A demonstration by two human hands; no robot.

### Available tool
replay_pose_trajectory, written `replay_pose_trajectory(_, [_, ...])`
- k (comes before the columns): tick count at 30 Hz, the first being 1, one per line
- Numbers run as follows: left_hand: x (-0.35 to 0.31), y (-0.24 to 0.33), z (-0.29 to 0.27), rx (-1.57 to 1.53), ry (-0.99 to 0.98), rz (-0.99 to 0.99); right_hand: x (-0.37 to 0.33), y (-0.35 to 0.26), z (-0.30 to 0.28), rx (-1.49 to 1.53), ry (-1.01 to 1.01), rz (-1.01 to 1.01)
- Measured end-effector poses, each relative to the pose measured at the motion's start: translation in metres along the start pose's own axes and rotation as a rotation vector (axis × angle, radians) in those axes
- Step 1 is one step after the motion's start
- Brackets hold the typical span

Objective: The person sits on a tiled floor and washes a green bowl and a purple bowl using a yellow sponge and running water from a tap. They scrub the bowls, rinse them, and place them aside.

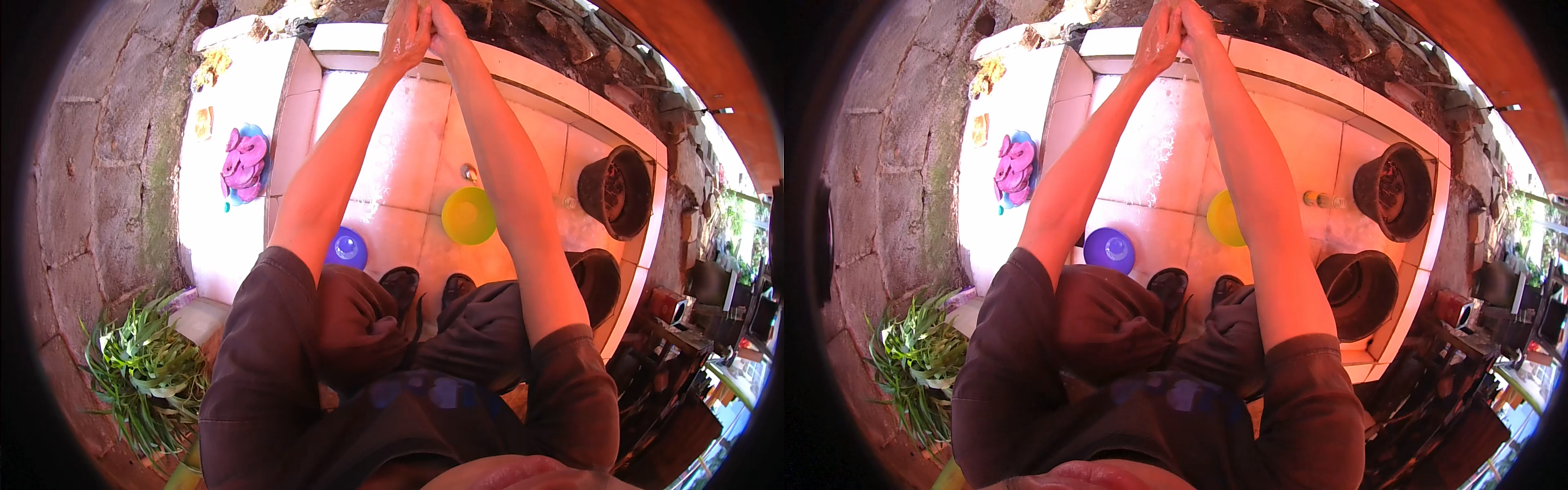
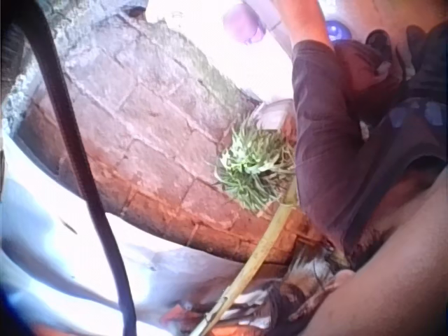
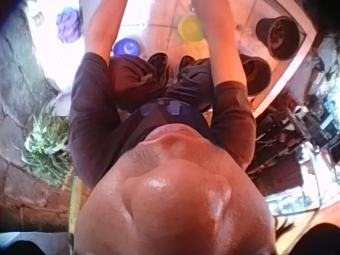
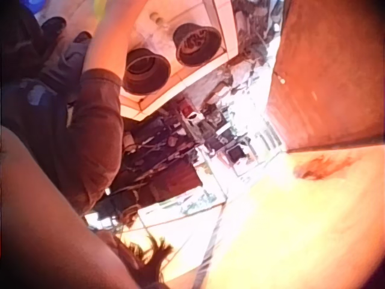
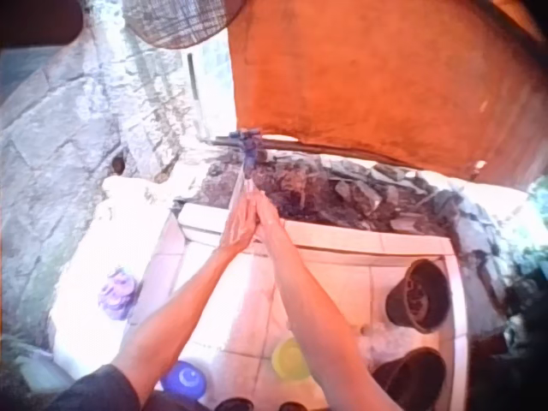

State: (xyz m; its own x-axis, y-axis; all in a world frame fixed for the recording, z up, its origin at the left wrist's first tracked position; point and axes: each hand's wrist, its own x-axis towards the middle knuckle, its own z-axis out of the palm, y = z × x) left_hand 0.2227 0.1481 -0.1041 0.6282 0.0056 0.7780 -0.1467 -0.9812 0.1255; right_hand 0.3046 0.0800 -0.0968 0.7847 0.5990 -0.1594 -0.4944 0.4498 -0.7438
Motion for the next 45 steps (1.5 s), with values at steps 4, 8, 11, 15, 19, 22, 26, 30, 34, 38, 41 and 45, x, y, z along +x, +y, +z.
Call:
replay_pose_trajectory(4, [0.001,0.019,-0.029,-0.852,-0.246,-0.755,0.014,0.015,-0.01,0.0,-0.009,-0.083])
replay_pose_trajectory(8, [0.0,0.013,-0.038,-0.516,-0.037,-0.409,0.016,0.026,-0.005,-0.126,-0.032,-0.138])
replay_pose_trajectory(11, [-0.008,0.008,-0.032,-0.486,0.033,-0.436,0.015,0.031,0.008,-0.126,-0.055,-0.195])
replay_pose_trajectory(15, [-0.008,0.009,-0.026,-0.625,0.152,-0.608,0.012,0.024,0.018,-0.186,-0.026,-0.153])
replay_pose_trajectory(19, [-0.002,0.007,-0.022,-0.775,0.198,-0.849,0.011,0.013,0.011,-0.143,0.109,-0.148])
replay_pose_trajectory(22, [-0.006,-0.001,-0.016,-0.764,0.268,-0.847,0.016,0.011,-0.002,-0.354,0.167,-0.161])
replay_pose_trajectory(26, [-0.015,-0.012,-0.009,-0.824,0.252,-0.931,0.029,0.025,-0.016,-0.553,0.298,-0.22])
replay_pose_trajectory(30, [-0.016,-0.014,-0.013,-0.8,0.202,-0.98,0.035,0.043,-0.02,-0.849,0.231,-0.301])
replay_pose_trajectory(34, [-0.013,-0.01,-0.016,-0.874,0.168,-1.067,0.03,0.05,-0.004,-1.187,0.266,-1.035])
replay_pose_trajectory(38, [-0.016,-0.012,-0.007,-1.061,0.063,-1.174,0.016,0.043,0.002,-0.599,0.24,-0.327])
replay_pose_trajectory(41, [-0.02,-0.014,0.009,-1.183,-0.051,-1.187,0.01,0.035,-0.005,-0.52,0.181,-0.295])
replay_pose_trajectory(45, [-0.014,-0.003,0.033,-1.303,-0.077,-1.312,0.01,0.029,-0.017,-0.534,0.06,-0.223])
